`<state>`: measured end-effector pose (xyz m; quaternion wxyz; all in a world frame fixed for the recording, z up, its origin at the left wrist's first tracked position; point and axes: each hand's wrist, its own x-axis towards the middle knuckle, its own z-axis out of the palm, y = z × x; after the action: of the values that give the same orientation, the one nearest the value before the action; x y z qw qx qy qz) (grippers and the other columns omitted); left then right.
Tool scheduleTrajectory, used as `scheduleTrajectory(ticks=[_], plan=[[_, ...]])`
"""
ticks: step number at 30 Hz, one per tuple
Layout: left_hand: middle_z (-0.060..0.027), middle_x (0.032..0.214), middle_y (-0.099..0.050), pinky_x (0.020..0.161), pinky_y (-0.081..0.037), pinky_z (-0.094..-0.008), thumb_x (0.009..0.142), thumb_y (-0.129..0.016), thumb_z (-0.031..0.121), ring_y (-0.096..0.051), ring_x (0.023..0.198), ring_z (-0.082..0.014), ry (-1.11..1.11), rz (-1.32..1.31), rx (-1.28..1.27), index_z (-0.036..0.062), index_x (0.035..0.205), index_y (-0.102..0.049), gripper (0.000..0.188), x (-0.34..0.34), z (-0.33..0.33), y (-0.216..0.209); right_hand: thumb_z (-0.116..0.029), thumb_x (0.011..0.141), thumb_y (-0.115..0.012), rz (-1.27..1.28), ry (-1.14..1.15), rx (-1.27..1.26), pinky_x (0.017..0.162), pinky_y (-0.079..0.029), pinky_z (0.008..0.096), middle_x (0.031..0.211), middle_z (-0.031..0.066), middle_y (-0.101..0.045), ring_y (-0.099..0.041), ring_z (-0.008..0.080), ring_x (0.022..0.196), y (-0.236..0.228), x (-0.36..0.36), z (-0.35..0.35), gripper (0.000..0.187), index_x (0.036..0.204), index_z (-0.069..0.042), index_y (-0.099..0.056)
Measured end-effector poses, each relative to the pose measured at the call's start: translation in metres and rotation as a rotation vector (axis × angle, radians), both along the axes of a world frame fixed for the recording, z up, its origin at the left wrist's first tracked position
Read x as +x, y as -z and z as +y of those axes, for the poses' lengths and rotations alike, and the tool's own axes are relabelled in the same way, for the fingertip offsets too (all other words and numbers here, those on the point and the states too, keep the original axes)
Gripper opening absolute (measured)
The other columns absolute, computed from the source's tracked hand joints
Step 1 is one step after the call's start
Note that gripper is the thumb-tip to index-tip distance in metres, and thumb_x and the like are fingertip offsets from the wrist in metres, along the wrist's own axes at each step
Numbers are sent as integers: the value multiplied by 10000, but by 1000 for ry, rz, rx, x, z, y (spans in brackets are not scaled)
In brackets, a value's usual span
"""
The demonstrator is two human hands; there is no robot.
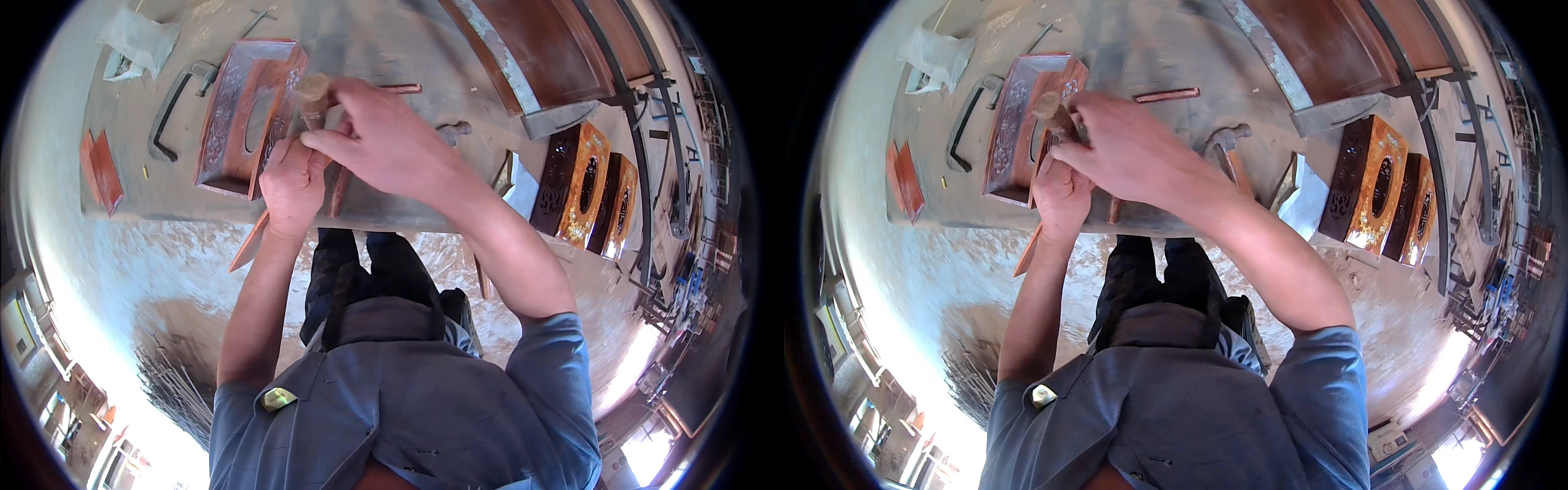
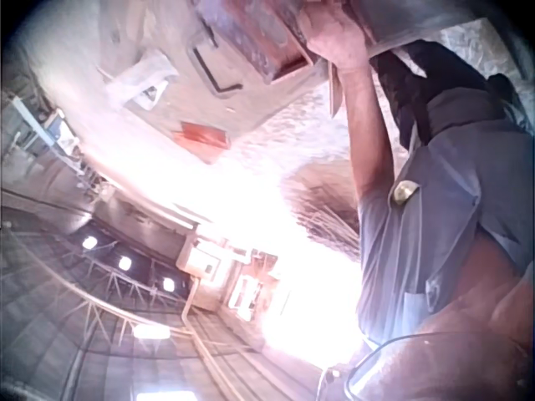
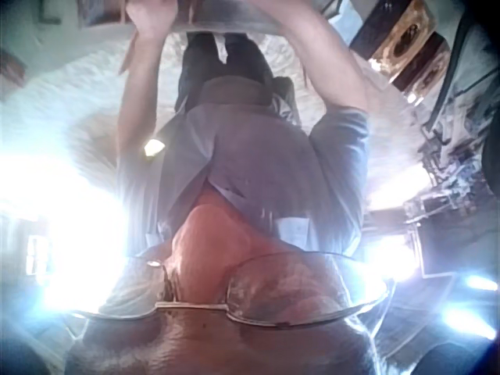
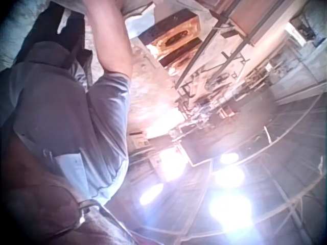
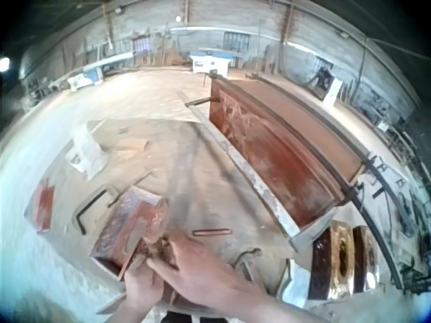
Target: The person handles small wooden pieces, using a hammer to tap them into a wooden frame on a workbench. They also move between workstations, picking up and placing down wood pieces and tools.
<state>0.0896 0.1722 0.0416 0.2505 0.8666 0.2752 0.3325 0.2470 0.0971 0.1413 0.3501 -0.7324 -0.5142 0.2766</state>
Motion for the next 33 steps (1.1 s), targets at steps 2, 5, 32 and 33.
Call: scheduleTrajectory(ticks=[2, 5, 32, 33], plan=[[-133, 825, -622, 653, -509, -406, 855, -674, 94, -610, 767, -338, -3, -25, -10, 31, 918, -651, 92, -1, 1, 1, -273, 863, -674, -72, 110, 73, 782, -516, 382, 1089, 178, -642, -644, 324, 891, 16, 8, -30, 423, 1175, -5, -572], [-139, 836, -630, 652, -502, -397, 848, -668, 53, -609, 764, -333, 10, -51, -15, 25, 915, -656, 74, 0, 1, 2, -313, 865, -666, -176, 238, -222, 923, -489, 452, 1271, 213, -551, -573, 389, 1133, 46, 27, -90, 567, 1326, -36, -487], [-140, 861, -653, 718, -498, -355, 883, -647, 16, -629, 803, -287, 3, -9, -19, 0, 1003, -674, 124, -2, -6, -2, -156, 877, -673, 152, 378, -48, 782, -517, 440, 1018, 247, -654, -632, 439, 934, -12, -1, -153, 482, 1309, -36, -496], [-142, 847, -646, 704, -496, -370, 868, -658, 23, -622, 791, -304, 2, -17, -1, 3, 963, -662, 97, -1, -6, -2, -145, 873, -679, 75, 318, 39, 761, -522, 439, 1005, 241, -655, -636, 435, 914, -21, 1, -147, 490, 1315, -43, -493]])
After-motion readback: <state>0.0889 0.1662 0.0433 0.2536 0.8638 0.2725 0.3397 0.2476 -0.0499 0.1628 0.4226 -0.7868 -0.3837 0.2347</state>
